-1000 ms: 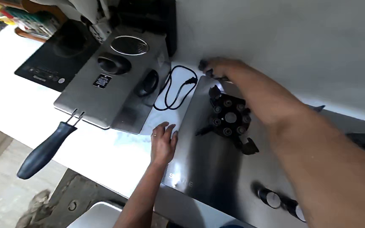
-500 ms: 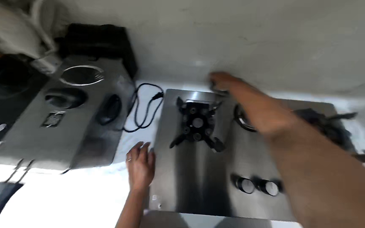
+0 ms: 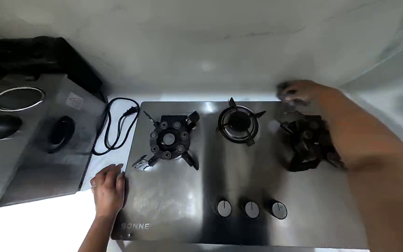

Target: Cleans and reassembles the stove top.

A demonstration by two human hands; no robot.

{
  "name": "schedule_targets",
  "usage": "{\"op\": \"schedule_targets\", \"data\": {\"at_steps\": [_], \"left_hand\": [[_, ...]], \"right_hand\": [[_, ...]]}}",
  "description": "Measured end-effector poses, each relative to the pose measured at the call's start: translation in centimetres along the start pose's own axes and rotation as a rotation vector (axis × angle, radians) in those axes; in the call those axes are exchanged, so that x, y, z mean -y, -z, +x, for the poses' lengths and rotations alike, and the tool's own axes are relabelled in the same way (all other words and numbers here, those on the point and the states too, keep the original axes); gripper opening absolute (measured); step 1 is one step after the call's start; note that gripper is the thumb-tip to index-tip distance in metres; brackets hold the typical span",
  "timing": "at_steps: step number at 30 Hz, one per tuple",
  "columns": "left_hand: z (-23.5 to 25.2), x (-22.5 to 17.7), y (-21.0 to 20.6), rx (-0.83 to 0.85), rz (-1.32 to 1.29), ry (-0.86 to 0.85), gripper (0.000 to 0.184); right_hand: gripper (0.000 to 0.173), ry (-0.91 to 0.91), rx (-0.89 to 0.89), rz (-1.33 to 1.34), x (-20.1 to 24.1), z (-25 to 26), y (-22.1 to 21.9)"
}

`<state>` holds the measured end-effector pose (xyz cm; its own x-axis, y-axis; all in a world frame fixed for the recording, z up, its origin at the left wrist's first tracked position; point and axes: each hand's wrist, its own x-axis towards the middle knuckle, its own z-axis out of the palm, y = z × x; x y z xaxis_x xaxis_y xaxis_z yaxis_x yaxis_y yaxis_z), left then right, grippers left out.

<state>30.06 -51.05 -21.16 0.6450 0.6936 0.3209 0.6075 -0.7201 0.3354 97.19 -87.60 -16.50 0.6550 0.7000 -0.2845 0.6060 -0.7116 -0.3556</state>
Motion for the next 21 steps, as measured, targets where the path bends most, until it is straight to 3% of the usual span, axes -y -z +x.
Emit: {"op": "schedule_targets", "data": {"at_steps": [2, 5, 8, 10, 11, 13, 15, 17, 21], "left_hand": [[0.0, -0.3, 0.1, 0.024, 0.010, 0.014, 0.048], [0.1, -0.5, 0.6, 0.030, 0.028, 0.028, 0.051], [0.2, -0.7, 0.6, 0.046, 0.016, 0.039, 0.051], [0.2, -0.4, 0.5, 0.045, 0.013, 0.046, 0.049], [0.2, -0.3, 0.4, 0.049, 0.013, 0.052, 0.048], [0.2, -0.2, 0.4, 0.059, 0.012, 0.073, 0.047], [0.3, -0.2, 0.3, 0.060, 0.014, 0.085, 0.046], [0.3, 0.0, 0.2, 0.046, 0.006, 0.089, 0.045], [0.3, -0.5, 0.3, 0.053, -0.025, 0.098, 0.044]], "right_hand": [[0.028, -0.097, 0.010, -0.081, -1.0, -1.5, 1.2], [0.023, -0.142, 0.048, -0.166, 5.7, -1.7, 2.7], [0.018, 0.189, 0.007, -0.016, 16.2, -1.8, 4.2], [0.017, 0.490, -0.005, -0.003, 22.3, 0.3, 2.0], [0.016, 0.564, 0.026, -0.024, 25.0, 1.6, 0.3], [0.018, 0.520, 0.143, -0.110, 29.5, 3.3, -4.1], [0.017, 0.403, 0.159, -0.131, 31.2, 3.8, -7.9], [0.017, 0.385, 0.175, -0.119, 31.3, 2.4, -8.6], [0.013, 0.586, 0.283, -0.046, 30.4, -2.4, -9.7]]}}
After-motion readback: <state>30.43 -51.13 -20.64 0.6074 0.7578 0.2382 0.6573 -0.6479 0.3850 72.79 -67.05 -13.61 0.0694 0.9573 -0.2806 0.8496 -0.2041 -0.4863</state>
